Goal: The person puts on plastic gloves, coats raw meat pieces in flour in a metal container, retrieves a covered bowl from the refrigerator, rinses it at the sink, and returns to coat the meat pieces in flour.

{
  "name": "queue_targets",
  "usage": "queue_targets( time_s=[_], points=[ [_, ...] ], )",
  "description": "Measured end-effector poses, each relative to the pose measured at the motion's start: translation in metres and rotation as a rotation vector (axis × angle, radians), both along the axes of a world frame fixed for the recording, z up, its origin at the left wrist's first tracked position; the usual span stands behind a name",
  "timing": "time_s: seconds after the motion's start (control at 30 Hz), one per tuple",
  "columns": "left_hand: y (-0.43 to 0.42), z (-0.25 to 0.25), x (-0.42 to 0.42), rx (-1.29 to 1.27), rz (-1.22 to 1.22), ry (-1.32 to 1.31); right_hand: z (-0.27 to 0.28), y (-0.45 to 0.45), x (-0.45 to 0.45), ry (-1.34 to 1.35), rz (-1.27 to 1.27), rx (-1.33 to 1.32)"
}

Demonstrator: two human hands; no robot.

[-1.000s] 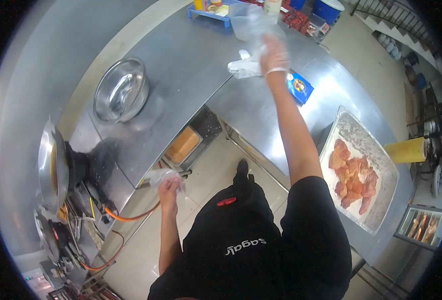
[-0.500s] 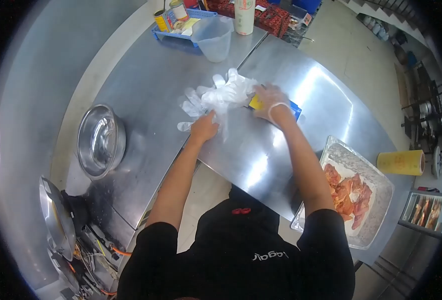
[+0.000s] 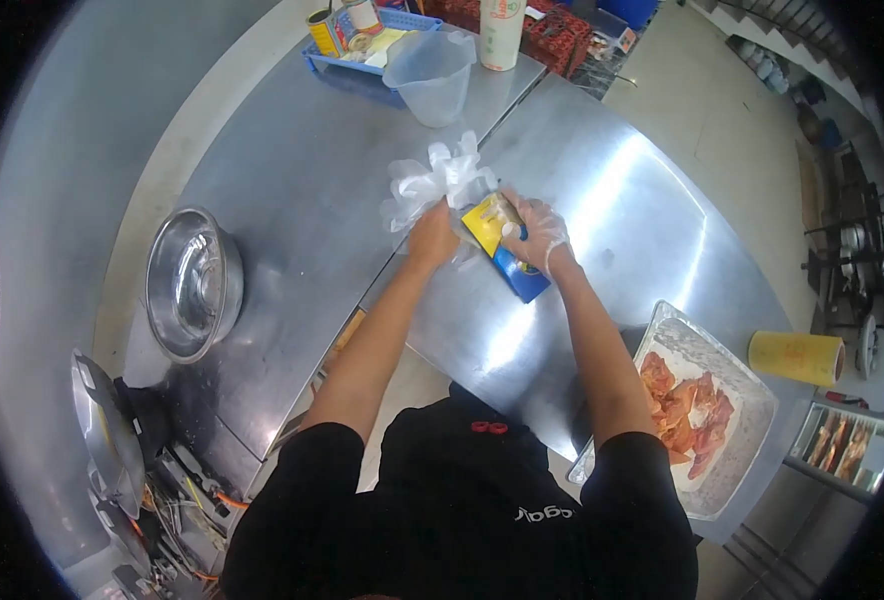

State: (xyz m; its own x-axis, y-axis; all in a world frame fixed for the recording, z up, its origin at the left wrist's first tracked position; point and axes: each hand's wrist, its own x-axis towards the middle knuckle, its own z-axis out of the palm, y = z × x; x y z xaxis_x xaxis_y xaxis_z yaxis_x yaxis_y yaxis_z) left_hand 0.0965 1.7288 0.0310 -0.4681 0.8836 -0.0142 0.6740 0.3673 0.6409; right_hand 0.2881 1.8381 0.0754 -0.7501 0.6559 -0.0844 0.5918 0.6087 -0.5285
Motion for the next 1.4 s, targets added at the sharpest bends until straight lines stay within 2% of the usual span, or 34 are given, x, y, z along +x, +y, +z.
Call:
queue_targets(
  time_s=[0.07,0.17,0.23,0.3,0.33,0.37,0.47,0.5,0.57,0.6,0.63,0.73,0.83,0.9,0.93,1.03,1.13,1.2,1.27,1.33,1.4],
  points=[
    [-0.013,-0.028,-0.023,0.186,-0.159,-0.047,-0.004,-0.004,-0.001,-0.060,0.021,0.111],
    [-0.046,-0.012,-0.046,0.131,0.014,-0.535,0.003,-0.016,-0.008,-0.112,0.059,0.255],
    [-0.095,-0.002,-0.073,0.289,0.326,-0.494,0.018,-0.026,-0.012,-0.098,0.022,0.309],
    [-0.136,0.043,-0.071,0.393,0.572,-0.788,0.015,-0.031,-0.012,0.024,-0.104,0.345],
    [-0.156,0.060,-0.066,0.423,0.542,-0.893,0.013,-0.037,-0.015,0.085,-0.155,0.359],
    [-0.176,0.074,-0.062,0.459,0.512,-0.994,0.032,-0.051,-0.018,0.312,-0.151,0.365],
    [-0.235,0.090,-0.044,0.572,0.471,-1.166,0.029,-0.099,-0.035,0.575,-0.088,0.097],
    [-0.249,0.093,-0.034,0.608,0.455,-1.205,0.046,-0.128,-0.042,0.616,-0.020,-0.028],
    [-0.271,0.110,-0.010,0.752,0.457,-1.409,0.059,-0.184,-0.054,0.533,0.078,-0.447],
    [-0.285,0.115,0.000,0.826,0.453,-1.510,0.071,-0.212,-0.058,0.482,0.147,-0.451],
    [-0.302,0.116,0.007,0.878,0.340,-1.616,0.080,-0.236,-0.062,0.430,0.218,-0.453],
    [-0.360,0.112,0.022,1.030,0.088,-2.004,0.070,-0.298,-0.073,0.455,0.311,-0.437],
    [-0.427,0.126,0.036,1.075,0.129,-1.889,0.056,-0.359,-0.071,0.559,0.365,-0.866],
    [-0.473,0.120,0.042,1.029,0.335,-1.692,0.060,-0.405,-0.066,0.561,0.342,-1.066],
    [-0.497,0.118,0.045,1.002,0.432,-1.593,0.063,-0.426,-0.062,0.505,0.317,-1.017],
    [-0.585,0.116,0.059,0.877,0.495,-1.353,0.053,-0.488,-0.045,0.341,0.187,-0.875],
    [-0.667,0.099,0.084,0.829,0.608,-1.343,0.005,-0.544,-0.016,0.422,0.197,-0.765],
    [-0.711,0.050,0.104,0.760,0.837,-1.283,-0.009,-0.582,0.011,0.413,0.222,-0.641],
    [-0.741,0.014,0.127,0.675,1.063,-1.253,-0.007,-0.621,0.041,0.348,0.269,-0.537],
    [-0.754,0.012,0.157,0.611,1.089,-1.250,0.010,-0.654,0.061,0.237,0.348,-0.442],
    [-0.758,0.006,0.186,0.595,1.059,-1.293,0.021,-0.676,0.079,0.200,0.401,-0.474]
  ],
)
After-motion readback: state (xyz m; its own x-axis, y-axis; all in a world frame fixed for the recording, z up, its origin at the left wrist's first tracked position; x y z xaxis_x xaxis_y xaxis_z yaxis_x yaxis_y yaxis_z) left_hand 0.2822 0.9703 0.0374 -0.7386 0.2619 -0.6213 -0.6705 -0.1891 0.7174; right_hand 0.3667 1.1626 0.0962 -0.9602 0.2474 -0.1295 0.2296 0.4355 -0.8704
